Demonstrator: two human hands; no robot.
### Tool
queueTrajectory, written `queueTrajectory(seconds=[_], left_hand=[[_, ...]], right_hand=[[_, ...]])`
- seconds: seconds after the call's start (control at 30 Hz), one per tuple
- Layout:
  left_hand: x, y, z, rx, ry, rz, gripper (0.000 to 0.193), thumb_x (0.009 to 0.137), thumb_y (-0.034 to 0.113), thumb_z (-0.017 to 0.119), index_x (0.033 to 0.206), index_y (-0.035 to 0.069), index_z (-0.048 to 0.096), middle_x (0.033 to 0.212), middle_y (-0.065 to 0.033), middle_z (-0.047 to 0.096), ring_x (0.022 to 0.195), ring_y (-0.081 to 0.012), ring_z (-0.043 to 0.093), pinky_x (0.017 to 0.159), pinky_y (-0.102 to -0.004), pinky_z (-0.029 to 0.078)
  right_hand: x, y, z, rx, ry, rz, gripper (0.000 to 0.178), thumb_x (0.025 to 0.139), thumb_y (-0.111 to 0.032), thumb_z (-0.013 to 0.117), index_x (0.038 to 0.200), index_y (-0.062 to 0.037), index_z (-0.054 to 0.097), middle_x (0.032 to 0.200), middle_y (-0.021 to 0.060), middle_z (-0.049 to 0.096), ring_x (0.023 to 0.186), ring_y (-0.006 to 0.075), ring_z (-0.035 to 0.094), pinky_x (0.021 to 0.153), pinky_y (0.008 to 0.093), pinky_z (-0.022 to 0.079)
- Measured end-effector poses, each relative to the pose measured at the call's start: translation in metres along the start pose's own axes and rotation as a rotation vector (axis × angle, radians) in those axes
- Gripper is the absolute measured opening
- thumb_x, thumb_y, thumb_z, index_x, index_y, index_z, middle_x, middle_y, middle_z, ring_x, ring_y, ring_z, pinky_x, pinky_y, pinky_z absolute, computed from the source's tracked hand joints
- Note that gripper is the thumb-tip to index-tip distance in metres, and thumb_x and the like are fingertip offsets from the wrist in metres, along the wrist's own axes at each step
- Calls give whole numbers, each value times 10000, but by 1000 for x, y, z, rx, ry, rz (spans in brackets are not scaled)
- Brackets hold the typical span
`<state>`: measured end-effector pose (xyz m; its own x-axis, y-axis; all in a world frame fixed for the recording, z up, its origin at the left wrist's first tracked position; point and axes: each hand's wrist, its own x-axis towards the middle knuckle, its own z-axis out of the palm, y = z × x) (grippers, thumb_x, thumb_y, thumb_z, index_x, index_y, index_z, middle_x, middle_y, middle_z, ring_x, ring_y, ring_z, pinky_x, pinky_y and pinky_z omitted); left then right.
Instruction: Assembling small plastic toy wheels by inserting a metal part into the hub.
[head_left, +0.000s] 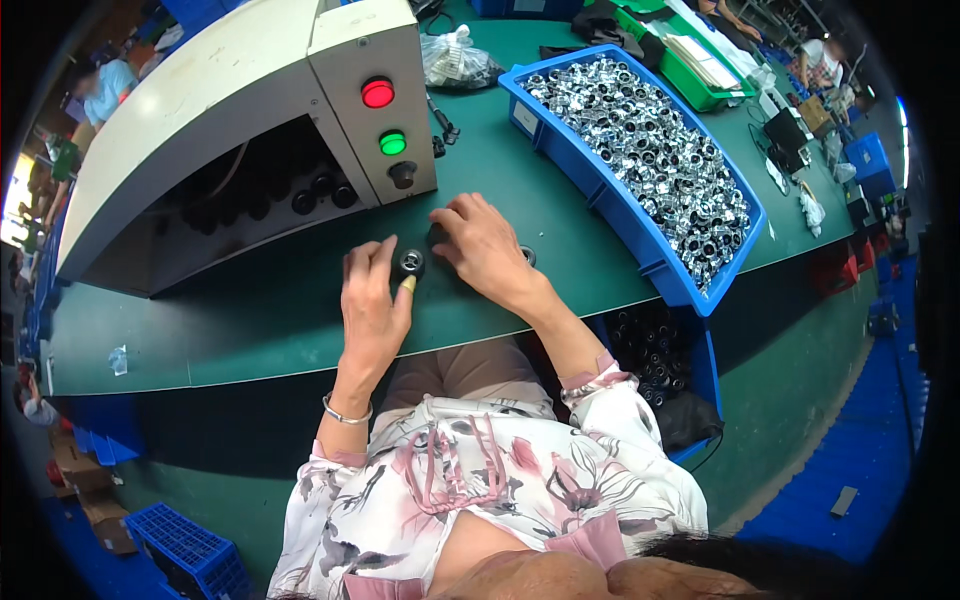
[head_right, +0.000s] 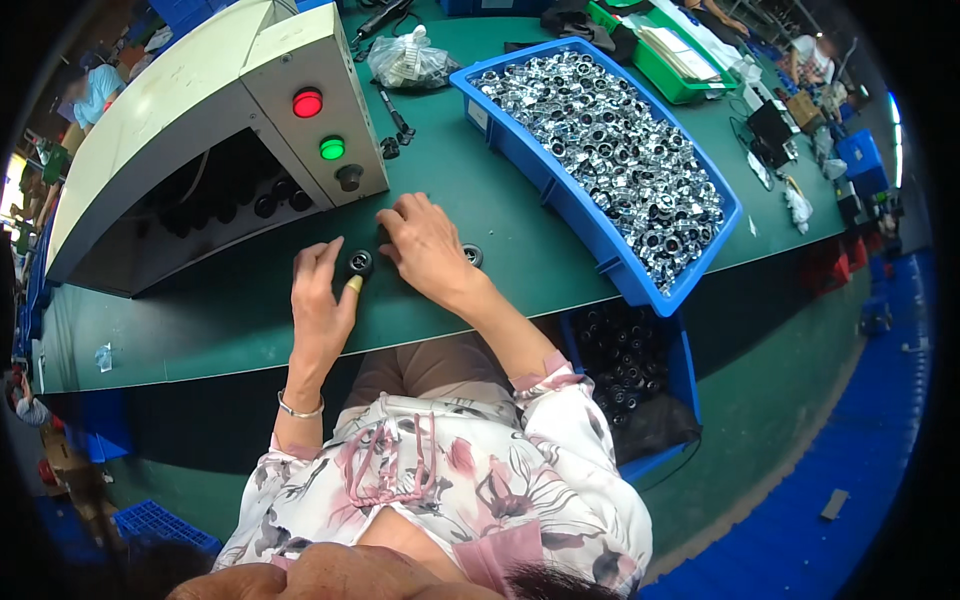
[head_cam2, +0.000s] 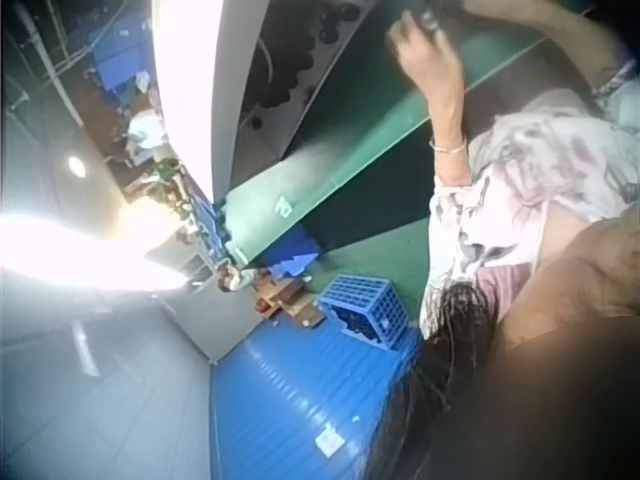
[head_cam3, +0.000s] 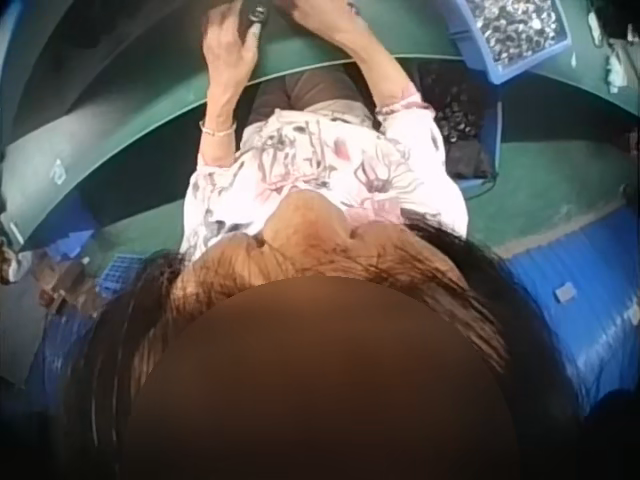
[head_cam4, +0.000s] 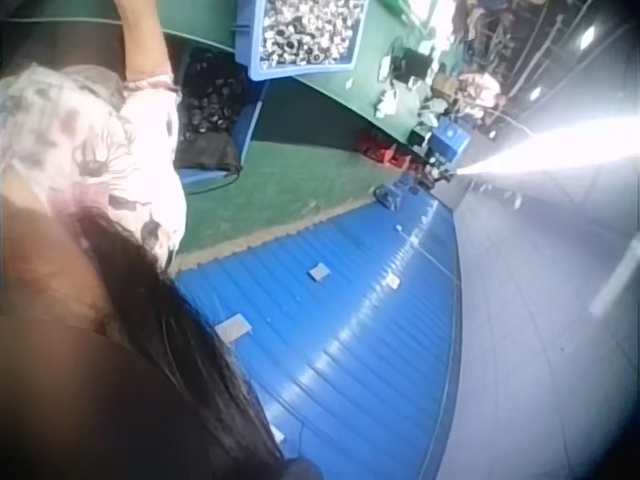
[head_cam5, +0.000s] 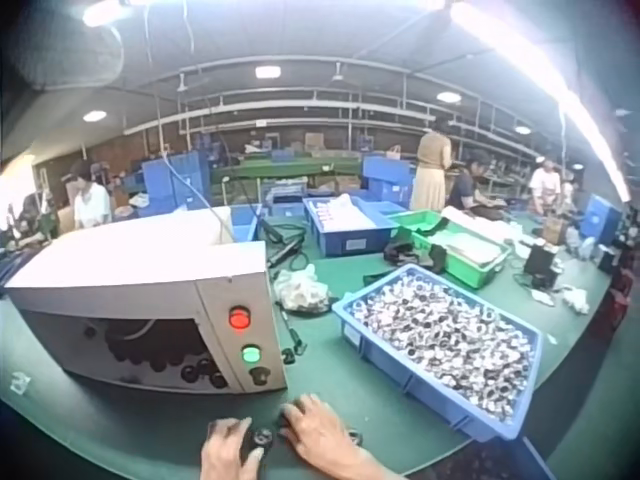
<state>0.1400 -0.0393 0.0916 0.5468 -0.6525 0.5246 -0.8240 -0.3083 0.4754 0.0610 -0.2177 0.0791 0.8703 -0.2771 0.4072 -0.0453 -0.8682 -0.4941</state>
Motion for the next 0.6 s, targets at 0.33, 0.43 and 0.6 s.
queueTrajectory(seconds=[0.33, 0.43, 0.6], left_hand=[[-24, 20, -7, -1519, -376, -665, 374, 1013, 286, 651, 1174, -52, 659, 916, -42, 680, 734, -101, 598, 679, -264, 492], [-32, 22, -3, -1515, -361, -635, 366, 1008, 271, 660, 1176, -54, 657, 938, -41, 683, 748, -92, 592, 674, -260, 487], [-38, 22, 2, -1497, -384, -661, 373, 1016, 264, 645, 1208, -55, 631, 1012, -53, 679, 789, -77, 589, 681, -229, 473]], right_hand=[[-44, -32, -22, 718, 117, -120, 414, 744, -111, 832, 1126, -22, 700, 1099, 78, 688, 1025, 257, 591, 904, 376, 479], [-51, -31, -21, 649, 160, -184, 418, 708, -74, 841, 1098, -21, 699, 1075, 82, 690, 992, 269, 600, 896, 383, 483], [-59, -33, -15, 535, 199, -187, 442, 656, -25, 842, 1073, -22, 695, 1039, 94, 681, 972, 293, 602, 868, 392, 499]])
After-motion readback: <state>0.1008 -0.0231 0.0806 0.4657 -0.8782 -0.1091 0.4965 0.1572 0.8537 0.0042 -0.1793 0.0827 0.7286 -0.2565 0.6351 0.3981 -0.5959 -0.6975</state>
